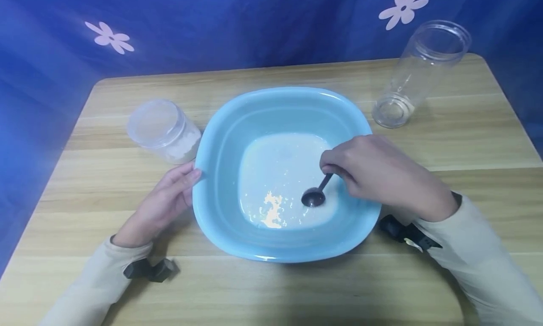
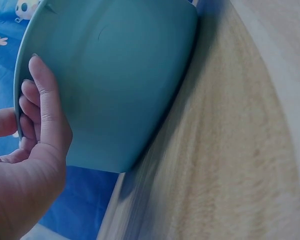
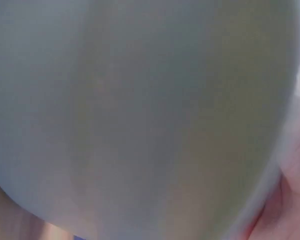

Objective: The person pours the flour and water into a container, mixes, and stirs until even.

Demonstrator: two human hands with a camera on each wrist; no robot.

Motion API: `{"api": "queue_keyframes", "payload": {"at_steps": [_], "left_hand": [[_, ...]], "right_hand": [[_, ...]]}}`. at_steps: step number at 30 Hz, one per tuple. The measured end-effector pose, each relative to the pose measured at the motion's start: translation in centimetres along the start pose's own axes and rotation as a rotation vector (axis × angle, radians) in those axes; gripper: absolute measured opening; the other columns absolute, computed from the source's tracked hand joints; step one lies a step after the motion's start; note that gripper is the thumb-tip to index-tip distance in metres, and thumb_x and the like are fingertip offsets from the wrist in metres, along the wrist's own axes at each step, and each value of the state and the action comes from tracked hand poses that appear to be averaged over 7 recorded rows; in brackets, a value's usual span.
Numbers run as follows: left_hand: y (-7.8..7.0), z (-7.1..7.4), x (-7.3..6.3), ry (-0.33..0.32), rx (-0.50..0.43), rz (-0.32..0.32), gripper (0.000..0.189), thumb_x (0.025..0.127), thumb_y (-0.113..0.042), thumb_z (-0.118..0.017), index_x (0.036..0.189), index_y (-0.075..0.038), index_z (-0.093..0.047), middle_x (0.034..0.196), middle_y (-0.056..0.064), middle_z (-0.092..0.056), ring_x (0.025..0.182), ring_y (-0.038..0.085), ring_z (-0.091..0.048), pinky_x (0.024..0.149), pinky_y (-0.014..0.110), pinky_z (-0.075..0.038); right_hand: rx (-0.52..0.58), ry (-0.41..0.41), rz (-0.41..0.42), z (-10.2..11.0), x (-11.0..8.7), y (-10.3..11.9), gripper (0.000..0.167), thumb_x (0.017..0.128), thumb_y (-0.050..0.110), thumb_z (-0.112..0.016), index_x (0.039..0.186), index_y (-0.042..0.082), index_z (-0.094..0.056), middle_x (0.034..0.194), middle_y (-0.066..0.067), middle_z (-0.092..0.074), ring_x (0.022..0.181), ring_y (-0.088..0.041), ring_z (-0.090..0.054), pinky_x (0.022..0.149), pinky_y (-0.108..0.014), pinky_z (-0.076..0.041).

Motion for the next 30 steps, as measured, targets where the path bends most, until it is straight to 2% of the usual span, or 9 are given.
{"api": "queue_keyframes", "payload": {"at_steps": [6, 15, 22, 30], "left_hand": [[0.1, 0.0, -0.1, 0.000, 0.003, -0.005, 0.019, 0.104, -0.011, -0.042, 0.105, -0.007, -0.061, 0.087, 0.000, -0.062, 0.072, 0.008, -0.063, 0.064, 0.022, -0.058], [0.3, -0.1, -0.2, 0.004, -0.001, -0.015, 0.020, 0.104, -0.011, -0.042, 0.106, -0.007, -0.061, 0.087, -0.001, -0.063, 0.073, 0.008, -0.064, 0.064, 0.022, -0.058], [0.3, 0.0, -0.4, -0.004, 0.003, -0.017, 0.021, 0.104, -0.011, -0.041, 0.107, -0.007, -0.061, 0.087, 0.000, -0.063, 0.073, 0.008, -0.064, 0.064, 0.023, -0.058], [0.3, -0.1, -0.5, 0.006, -0.007, -0.017, 0.021, 0.104, -0.011, -0.040, 0.106, -0.006, -0.061, 0.087, 0.000, -0.063, 0.073, 0.009, -0.064, 0.064, 0.023, -0.058]], "right_hand": [[-0.036, 0.024, 0.031, 0.1, -0.4, -0.6, 0.030, 0.077, 0.002, -0.074, 0.078, 0.028, -0.060, 0.071, 0.019, -0.053, 0.060, 0.003, -0.041, 0.050, -0.020, -0.039], [-0.072, 0.006, 0.004, 0.6, -0.4, -1.1, 0.030, 0.076, -0.001, -0.074, 0.076, 0.025, -0.059, 0.068, 0.015, -0.051, 0.055, 0.000, -0.037, 0.046, -0.018, -0.033], [-0.057, 0.051, 0.034, 0.5, -0.4, -1.2, 0.026, 0.077, 0.008, -0.077, 0.075, 0.028, -0.060, 0.067, 0.018, -0.052, 0.054, 0.003, -0.037, 0.043, -0.017, -0.029], [-0.039, 0.043, 0.059, 0.7, -0.5, -1.4, 0.031, 0.073, -0.002, -0.076, 0.080, 0.026, -0.065, 0.074, 0.018, -0.058, 0.061, 0.003, -0.044, 0.047, -0.019, -0.038]]}}
Point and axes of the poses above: each hand's wrist, its own x-axis towards the middle knuckle, its own z-axis out of the back of the hand, y = z × x, the point moved 2 cm from there along x, towards the middle knuckle
